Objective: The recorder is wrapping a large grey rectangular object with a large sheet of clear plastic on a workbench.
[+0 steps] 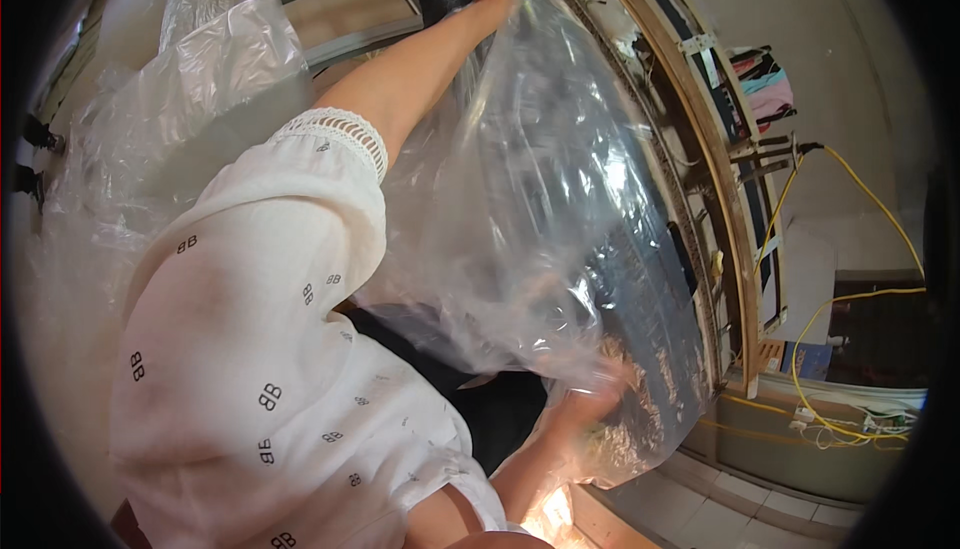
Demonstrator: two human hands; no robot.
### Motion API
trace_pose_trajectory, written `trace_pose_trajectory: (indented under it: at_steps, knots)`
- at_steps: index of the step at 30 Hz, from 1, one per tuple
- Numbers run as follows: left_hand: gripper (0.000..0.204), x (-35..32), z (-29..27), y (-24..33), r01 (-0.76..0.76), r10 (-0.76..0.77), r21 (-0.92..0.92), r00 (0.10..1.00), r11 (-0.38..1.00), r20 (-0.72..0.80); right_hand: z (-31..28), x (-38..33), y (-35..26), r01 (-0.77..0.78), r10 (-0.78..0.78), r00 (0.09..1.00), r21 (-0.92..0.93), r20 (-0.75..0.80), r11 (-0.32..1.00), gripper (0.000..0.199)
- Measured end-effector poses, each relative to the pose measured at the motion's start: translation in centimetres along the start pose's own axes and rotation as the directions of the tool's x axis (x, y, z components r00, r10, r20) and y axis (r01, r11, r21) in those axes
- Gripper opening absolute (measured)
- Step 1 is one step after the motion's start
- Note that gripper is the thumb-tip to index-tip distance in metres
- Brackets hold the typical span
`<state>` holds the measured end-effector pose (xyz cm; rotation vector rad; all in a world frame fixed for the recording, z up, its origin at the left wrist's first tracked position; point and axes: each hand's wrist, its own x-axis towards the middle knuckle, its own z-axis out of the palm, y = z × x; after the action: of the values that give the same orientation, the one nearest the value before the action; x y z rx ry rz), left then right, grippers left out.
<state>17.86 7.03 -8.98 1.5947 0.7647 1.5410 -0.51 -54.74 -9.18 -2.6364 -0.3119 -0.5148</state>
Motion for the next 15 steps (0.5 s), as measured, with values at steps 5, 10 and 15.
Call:
trace_pose_trajectory:
  at_steps: [5,10,15]
  knots:
    - [0.016,-1.0,0.9,0.3,-0.061,0.060,-0.024,0.997,0.998,-0.039,-18.7,9.6,-8.3,0.284,0.170,0.806,0.623,-0.567,0.729,0.027]
    - [0.017,-1.1,-0.1,1.6,-0.013,0.018,0.062,0.996,0.998,-0.093,-14.2,10.9,-6.6,0.306,-0.355,0.671,-0.193,-0.651,0.932,0.034]
    - [0.019,-0.1,0.0,-0.7,0.120,-0.124,0.050,0.990,0.991,0.074,-5.8,1.2,-2.3,-0.184,0.409,0.901,0.727,-0.144,0.662,0.035]
